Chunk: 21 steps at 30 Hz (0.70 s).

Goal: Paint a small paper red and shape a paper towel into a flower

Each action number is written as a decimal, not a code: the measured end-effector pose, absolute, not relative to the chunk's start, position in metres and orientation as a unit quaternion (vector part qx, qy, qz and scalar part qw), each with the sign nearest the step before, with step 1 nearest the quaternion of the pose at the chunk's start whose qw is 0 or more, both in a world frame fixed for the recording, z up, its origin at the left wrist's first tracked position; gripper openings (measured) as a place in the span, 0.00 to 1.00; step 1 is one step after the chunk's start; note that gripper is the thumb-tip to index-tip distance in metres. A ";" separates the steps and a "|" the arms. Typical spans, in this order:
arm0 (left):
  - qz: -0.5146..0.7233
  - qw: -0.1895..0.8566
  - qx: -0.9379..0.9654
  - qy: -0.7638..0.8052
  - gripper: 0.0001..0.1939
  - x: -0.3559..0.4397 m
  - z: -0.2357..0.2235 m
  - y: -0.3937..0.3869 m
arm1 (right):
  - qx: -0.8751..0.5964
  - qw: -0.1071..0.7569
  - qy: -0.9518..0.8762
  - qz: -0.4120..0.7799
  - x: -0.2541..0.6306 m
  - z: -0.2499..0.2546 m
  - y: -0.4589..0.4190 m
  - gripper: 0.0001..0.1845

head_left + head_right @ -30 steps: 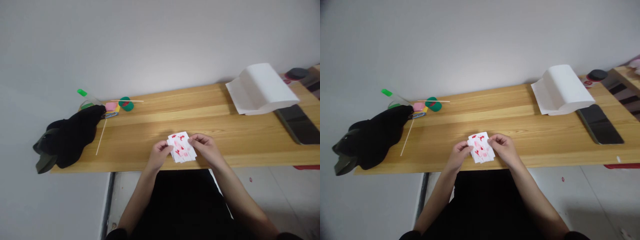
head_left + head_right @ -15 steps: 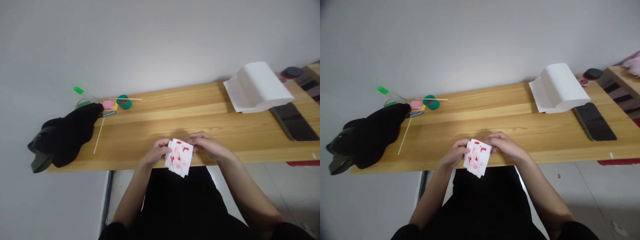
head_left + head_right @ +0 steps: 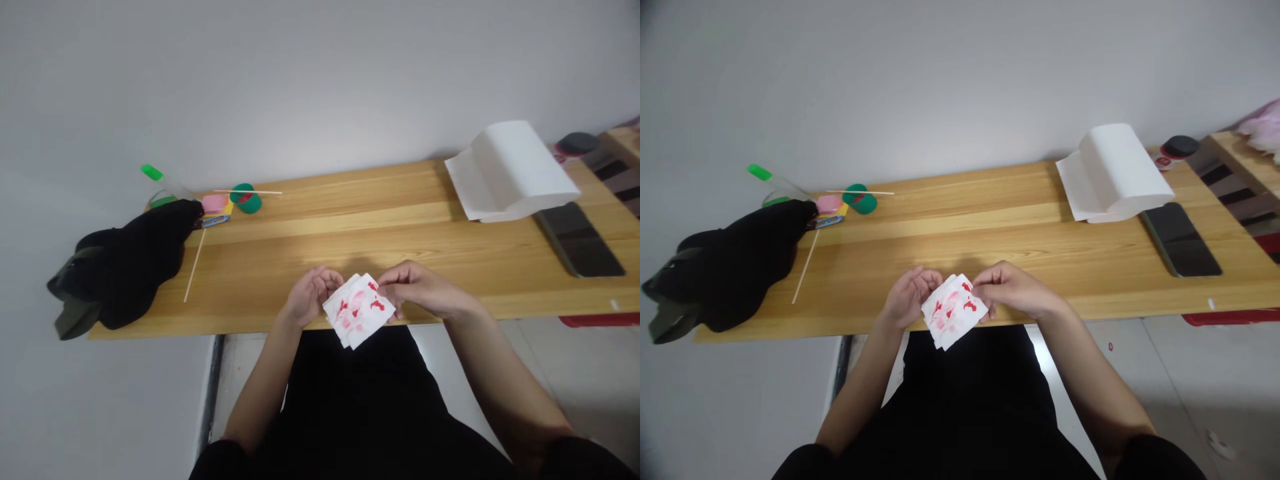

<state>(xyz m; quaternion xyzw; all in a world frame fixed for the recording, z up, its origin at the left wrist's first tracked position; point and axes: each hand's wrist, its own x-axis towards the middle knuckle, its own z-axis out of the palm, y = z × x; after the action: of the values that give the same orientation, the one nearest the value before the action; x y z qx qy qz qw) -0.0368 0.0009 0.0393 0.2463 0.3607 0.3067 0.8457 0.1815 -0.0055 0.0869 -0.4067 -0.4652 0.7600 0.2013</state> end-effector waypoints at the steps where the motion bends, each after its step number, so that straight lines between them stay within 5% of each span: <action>1: 0.307 0.852 0.230 0.355 0.23 -0.039 0.036 -0.002 | -0.413 0.203 -0.464 0.757 0.182 0.088 -0.007 0.11; 8: 0.311 0.873 0.220 0.305 0.26 -0.052 0.026 -0.031 | -0.429 0.213 -0.474 0.739 0.184 0.101 -0.015 0.11; 14: 0.341 0.829 0.244 0.370 0.16 -0.053 0.043 -0.037 | -0.429 0.224 -0.475 0.735 0.181 0.107 -0.018 0.10; 21: 0.354 0.793 0.308 0.389 0.16 -0.059 0.055 -0.038 | -0.403 0.231 -0.481 0.744 0.182 0.102 -0.018 0.11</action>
<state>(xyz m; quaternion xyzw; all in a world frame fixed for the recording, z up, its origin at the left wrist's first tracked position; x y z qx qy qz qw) -0.0587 -0.0378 0.0549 0.3083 0.3886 0.3542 0.7928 0.1824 -0.0180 0.1019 -0.4028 -0.4808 0.7438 0.2310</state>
